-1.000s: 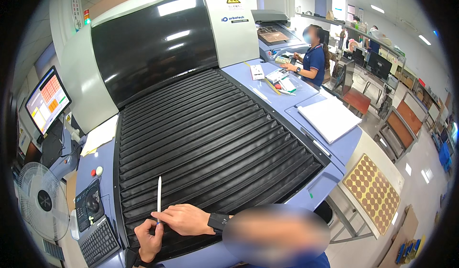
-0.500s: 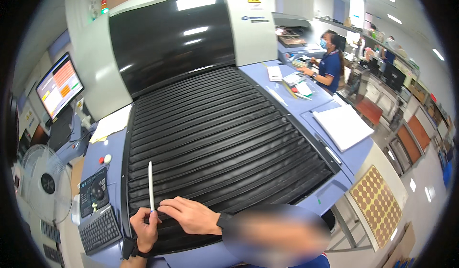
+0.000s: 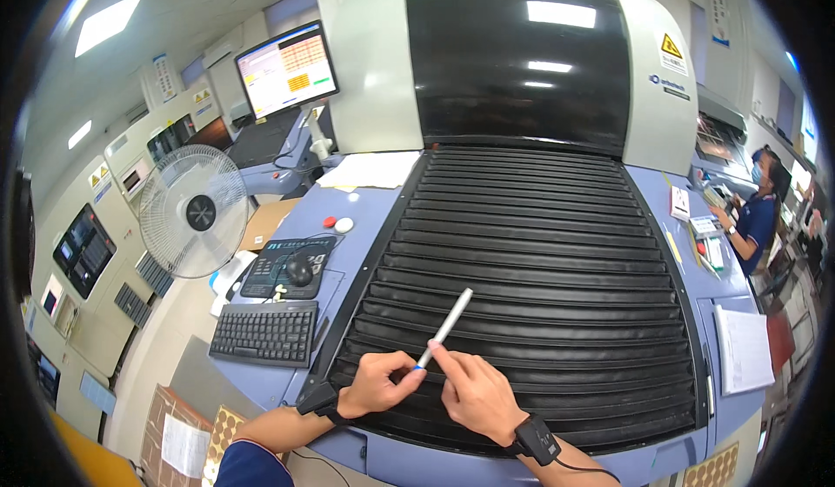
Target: Inspecting and marking circular patterns on a substrate sheet before loading it into an AOI machine for automated verification.
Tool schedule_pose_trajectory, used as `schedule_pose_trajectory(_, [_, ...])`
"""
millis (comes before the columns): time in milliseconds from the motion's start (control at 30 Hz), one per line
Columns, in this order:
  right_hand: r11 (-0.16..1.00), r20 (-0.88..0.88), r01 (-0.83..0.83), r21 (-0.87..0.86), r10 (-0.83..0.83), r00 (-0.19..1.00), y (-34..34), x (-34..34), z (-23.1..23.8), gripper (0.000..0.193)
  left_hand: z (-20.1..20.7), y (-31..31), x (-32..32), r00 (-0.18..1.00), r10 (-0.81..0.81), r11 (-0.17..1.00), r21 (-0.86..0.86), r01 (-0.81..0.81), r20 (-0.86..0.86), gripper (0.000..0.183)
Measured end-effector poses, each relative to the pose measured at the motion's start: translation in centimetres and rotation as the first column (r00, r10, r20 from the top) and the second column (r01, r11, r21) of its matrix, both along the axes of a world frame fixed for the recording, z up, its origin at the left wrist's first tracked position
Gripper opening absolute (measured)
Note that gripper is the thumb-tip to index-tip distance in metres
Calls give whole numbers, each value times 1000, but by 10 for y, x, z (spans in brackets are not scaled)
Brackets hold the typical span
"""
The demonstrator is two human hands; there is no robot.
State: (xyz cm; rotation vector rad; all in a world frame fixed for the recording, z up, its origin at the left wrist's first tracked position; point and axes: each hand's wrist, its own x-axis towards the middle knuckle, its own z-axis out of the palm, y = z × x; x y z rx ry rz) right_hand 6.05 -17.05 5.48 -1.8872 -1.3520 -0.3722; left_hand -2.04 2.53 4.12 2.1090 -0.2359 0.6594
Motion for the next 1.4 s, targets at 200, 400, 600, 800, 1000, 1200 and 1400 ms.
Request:
schedule_pose_trajectory(200, [993,-59,99,-72,-103,993,-1,8,-12,68,-3,-1,0,980,-192,971,150,184,45,16])
schedule_pose_trajectory(400, [992,-69,129,-12,-129,989,5,9,-14,50,-7,0,1,969,-216,962,198,190,119,20])
schedule_pose_trajectory(600, [960,-193,280,19,-271,943,-10,24,-10,23,-3,7,10,962,-139,971,223,86,237,24])
schedule_pose_trajectory(800, [915,-127,398,58,-389,912,-44,53,27,22,9,41,18,922,288,948,60,-313,257,19])
schedule_pose_trajectory(1000, [846,-210,533,15,-518,829,-83,96,-16,34,5,57,23,883,461,872,137,-470,90,27])
schedule_pose_trajectory(1200, [862,-159,507,-1,-501,851,-95,111,-20,39,0,57,26,858,513,838,211,-504,17,47])
schedule_pose_trajectory(1400, [869,-227,493,-36,-488,843,-96,122,-33,39,-22,56,27,726,674,617,437,-655,136,60])
